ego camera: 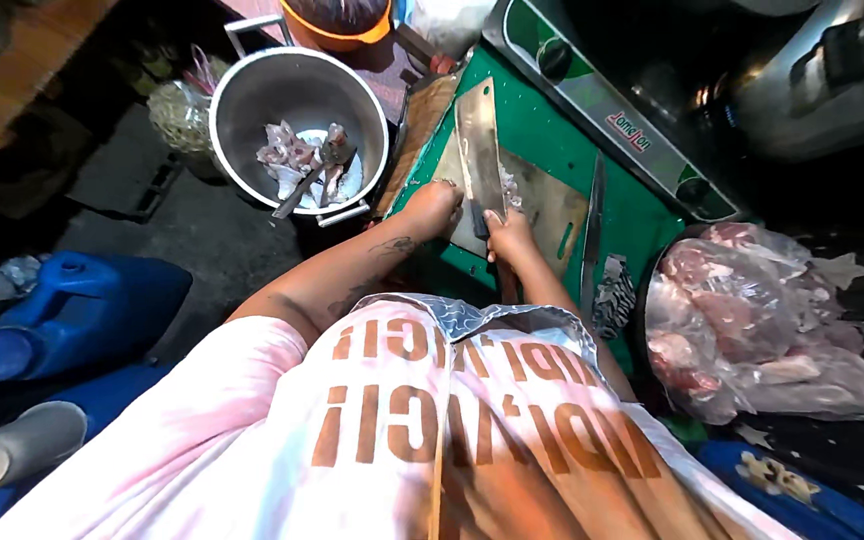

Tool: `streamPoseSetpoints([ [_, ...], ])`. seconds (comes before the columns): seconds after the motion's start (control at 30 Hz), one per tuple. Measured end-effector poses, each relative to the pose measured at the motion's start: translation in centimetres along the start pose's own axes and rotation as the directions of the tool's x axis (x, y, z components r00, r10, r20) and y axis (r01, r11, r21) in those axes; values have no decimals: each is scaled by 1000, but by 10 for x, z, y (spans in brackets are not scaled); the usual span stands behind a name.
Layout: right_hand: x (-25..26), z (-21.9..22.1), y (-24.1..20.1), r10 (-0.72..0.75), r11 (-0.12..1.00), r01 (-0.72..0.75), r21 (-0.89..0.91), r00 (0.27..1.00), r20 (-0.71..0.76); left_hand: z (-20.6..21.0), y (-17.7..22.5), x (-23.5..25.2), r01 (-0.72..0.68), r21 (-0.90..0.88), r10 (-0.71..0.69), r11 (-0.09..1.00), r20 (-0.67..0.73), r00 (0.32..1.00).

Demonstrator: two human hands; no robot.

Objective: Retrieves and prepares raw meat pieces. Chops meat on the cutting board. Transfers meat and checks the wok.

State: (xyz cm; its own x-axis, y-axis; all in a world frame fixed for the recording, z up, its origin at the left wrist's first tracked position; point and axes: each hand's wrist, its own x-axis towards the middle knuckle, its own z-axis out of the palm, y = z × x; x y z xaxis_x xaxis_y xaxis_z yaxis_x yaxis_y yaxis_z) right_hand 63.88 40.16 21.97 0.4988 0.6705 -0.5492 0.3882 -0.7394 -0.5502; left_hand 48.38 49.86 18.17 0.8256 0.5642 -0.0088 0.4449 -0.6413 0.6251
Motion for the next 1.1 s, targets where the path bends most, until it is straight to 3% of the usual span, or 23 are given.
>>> streamPoseSetpoints([
  [0.1, -11, -16, 12, 54, 983, -52, 179, 999, -7, 4, -1, -3, -9, -34, 7, 999, -57, 998],
  [0.2, -30, -37, 16, 20, 963, -6, 270, 999, -47, -7, 8, 3, 111, -148, -122, 983, -65, 990],
  [0.37, -34, -62, 39, -41, 996, 58, 65, 970, -240, -12, 47, 29, 27, -234, -64, 972, -151, 986],
  [0.47, -35, -67, 47, -48, 996, 22, -88, 952, -301, -1, 55, 42, -61, -168, 47, 984, -87, 995],
  [0.57, -45, -62, 50, -76, 959, -20, -284, 944, -322, 11, 50, 40, -101, -65, 103, 993, 30, 994],
  [0.7, -51, -42, 57, -130, 910, 6, -414, 954, -271, 17, 37, 28, -88, -52, 87, 995, -18, 996],
  [0.77, -53, -40, 65, -184, 900, 68, -431, 954, -235, 20, 31, 25, -33, -91, 28, 995, -54, 998],
  [0.93, -58, -63, 78, -237, 947, 158, -281, 932, -274, -2, 38, 24, 24, -54, -19, 998, 100, 995],
  [1.0, -55, -68, 86, -224, 958, 144, -247, 917, -331, -12, 47, 31, 23, -33, -22, 999, 21, 1000],
  [1.1, -53, -73, 95, -158, 977, 94, -190, 922, -354, -6, 53, 61, -88, 9, 89, 996, -37, 995],
])
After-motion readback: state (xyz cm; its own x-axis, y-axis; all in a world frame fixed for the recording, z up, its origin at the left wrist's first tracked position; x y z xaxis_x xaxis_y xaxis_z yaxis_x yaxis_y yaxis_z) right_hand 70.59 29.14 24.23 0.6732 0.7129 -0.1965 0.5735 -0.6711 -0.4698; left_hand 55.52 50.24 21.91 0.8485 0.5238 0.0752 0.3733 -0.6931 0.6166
